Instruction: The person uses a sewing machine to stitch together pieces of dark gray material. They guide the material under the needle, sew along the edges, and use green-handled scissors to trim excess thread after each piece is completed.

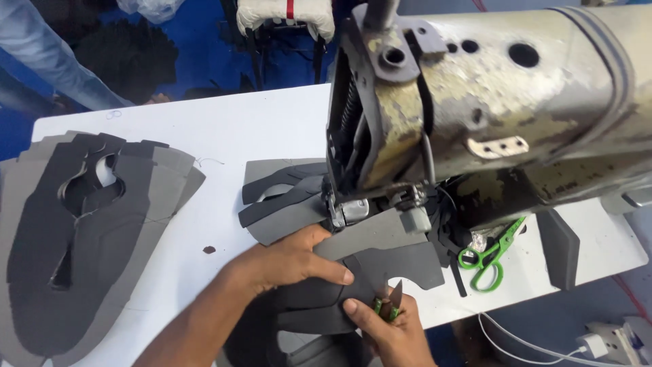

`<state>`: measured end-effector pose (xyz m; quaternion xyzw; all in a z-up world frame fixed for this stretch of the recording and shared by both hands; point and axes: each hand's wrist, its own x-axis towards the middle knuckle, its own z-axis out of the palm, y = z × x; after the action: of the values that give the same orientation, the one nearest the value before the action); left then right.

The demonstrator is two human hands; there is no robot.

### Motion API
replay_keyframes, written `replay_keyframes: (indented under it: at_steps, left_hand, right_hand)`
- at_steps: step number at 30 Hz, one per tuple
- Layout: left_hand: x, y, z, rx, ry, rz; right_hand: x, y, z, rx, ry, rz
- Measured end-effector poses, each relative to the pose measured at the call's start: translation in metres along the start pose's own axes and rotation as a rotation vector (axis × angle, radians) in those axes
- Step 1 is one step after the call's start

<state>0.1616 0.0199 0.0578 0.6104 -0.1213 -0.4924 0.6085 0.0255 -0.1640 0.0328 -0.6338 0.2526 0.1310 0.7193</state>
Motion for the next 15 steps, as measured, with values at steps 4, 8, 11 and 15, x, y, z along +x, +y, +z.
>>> replay_keyframes:
  at_steps: [4, 8, 11, 15]
  left_hand:
    - [-0.002, 0.034, -0.011, 0.007, 0.122, -0.093]
    - [-0.004, 0.053, -0.02, 0.183, 0.159, -0.014]
    - [0.001, 0.049, -0.028, 0.23, 0.182, -0.132]
    - [0.003, 0.052, -0.033, 0.224, 0.16, -0.136]
  right_hand:
    - [0.014, 0.006, 0.012, 0.063, -0.003, -0.004]
    - [0.02, 0.013, 0.023, 0.089, 0.051, -0.034]
    - [0.02, 0.008, 0.033, 0.199, 0.045, -0.05]
    - [0.002, -0.082, 0.076, 0.473, 0.282, 0.288]
